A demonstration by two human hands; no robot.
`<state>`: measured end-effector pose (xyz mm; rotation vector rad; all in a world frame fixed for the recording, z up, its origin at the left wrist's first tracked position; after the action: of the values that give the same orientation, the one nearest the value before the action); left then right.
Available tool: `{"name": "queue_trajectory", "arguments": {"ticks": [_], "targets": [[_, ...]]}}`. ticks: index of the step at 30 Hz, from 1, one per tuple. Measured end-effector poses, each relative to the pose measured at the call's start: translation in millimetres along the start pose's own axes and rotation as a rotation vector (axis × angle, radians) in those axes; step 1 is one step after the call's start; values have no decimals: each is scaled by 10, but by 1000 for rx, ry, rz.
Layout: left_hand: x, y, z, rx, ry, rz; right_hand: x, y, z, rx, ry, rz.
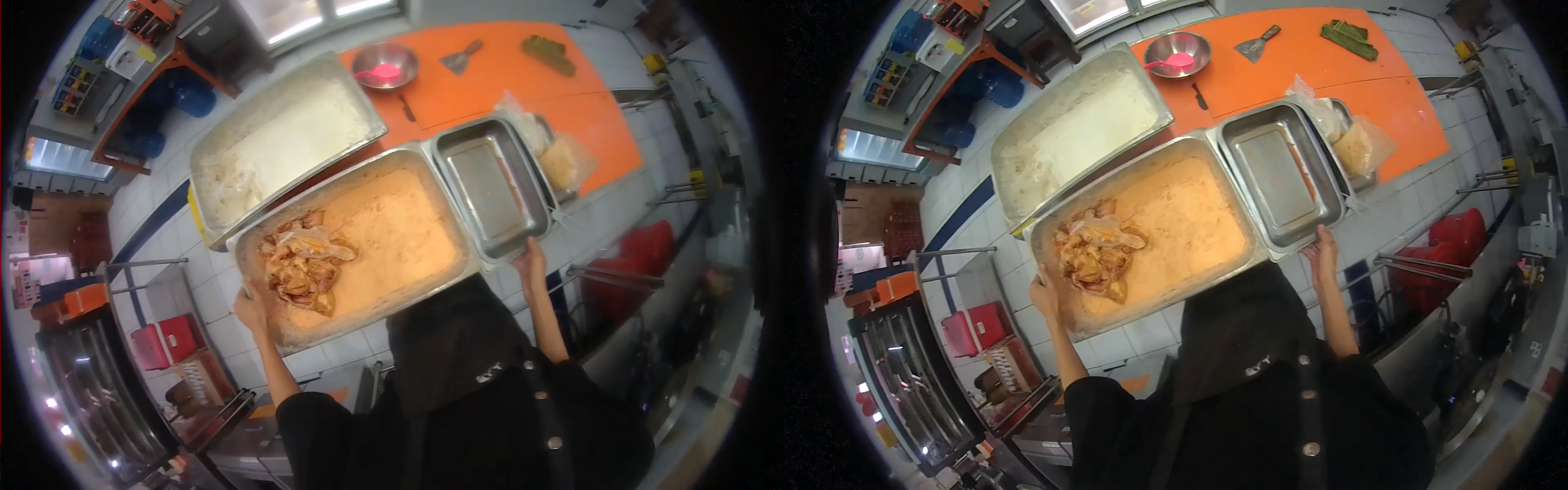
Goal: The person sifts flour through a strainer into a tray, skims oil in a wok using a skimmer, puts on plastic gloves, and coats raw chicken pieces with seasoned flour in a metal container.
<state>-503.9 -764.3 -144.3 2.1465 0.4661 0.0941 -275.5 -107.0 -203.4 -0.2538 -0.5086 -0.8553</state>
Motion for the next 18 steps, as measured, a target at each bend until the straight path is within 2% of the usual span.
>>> {"name": "queue_trajectory", "arguments": {"ticks": [2, 4, 6, 8, 10, 12, 13, 15, 16, 18], "targets": [[37, 51, -143, 83, 79, 33, 105, 5, 71, 117, -22, 9], [148, 235, -350, 34, 56, -197, 158, -36, 108, 382, -87, 75], [288, 375, -642, 184, -8, -395, 219, 39, 142, 498, -81, 89], [233, 114, -912, 247, -285, -218, 167, 250, 69, 546, -71, 152], [269, 14, -1769, 120, -633, -63, 144, 272, 116, 611, -125, 191], [166, -401, -1809, -172, -612, 3, 266, 4, 366, 1001, -63, 403], [76, -526, -1761, -184, -591, -15, 381, -213, 576, 1031, -41, 437], [-67, -959, -1614, -415, -476, 271, 495, -592, 866, 1025, 63, 538], [-27, -935, -1681, -423, -458, 246, 502, -755, 997, 1006, 153, 615], [109, -872, -1905, -176, -468, 213, 444, -938, 1124, 1013, 263, 701]]}}
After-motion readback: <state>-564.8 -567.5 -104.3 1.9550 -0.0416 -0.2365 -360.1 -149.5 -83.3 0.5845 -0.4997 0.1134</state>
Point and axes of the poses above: each hand's wrist, its own x-axis away from the middle knuckle, its own y-axis out of the back of the hand, z = x × y, the point moved 8 cm from there along -x, towards the middle knuckle, and after that the axes turned 12 degrees about x, right-handed, at the moved point
